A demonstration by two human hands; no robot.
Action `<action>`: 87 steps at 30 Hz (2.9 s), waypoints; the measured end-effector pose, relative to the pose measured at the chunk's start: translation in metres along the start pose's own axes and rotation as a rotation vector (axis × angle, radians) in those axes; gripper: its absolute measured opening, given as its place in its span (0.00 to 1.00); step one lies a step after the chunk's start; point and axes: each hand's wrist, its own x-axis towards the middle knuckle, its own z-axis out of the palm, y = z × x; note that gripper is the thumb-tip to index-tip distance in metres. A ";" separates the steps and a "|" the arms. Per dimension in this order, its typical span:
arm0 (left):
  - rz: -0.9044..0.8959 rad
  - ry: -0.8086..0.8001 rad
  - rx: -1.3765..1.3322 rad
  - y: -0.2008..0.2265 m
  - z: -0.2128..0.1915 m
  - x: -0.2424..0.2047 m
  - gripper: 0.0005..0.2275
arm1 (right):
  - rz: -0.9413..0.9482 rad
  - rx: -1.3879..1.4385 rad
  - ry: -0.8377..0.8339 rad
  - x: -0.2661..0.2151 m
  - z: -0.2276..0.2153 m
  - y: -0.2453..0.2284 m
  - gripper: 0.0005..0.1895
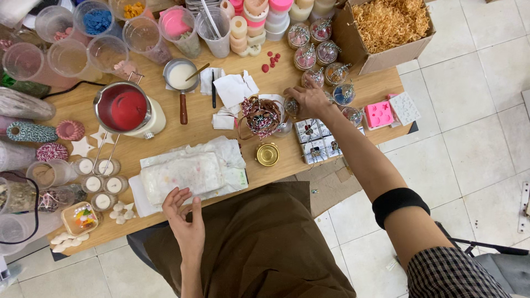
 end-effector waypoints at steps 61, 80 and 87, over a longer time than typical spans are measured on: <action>0.075 0.058 -0.056 -0.001 -0.011 -0.019 0.22 | 0.252 0.496 0.045 -0.121 0.001 -0.128 0.29; 0.059 0.046 -0.093 -0.010 -0.005 -0.037 0.22 | 0.233 0.493 0.380 -0.080 0.063 -0.192 0.46; 0.034 0.033 -0.094 -0.018 -0.009 -0.039 0.23 | 0.124 0.454 0.495 -0.081 0.050 -0.185 0.48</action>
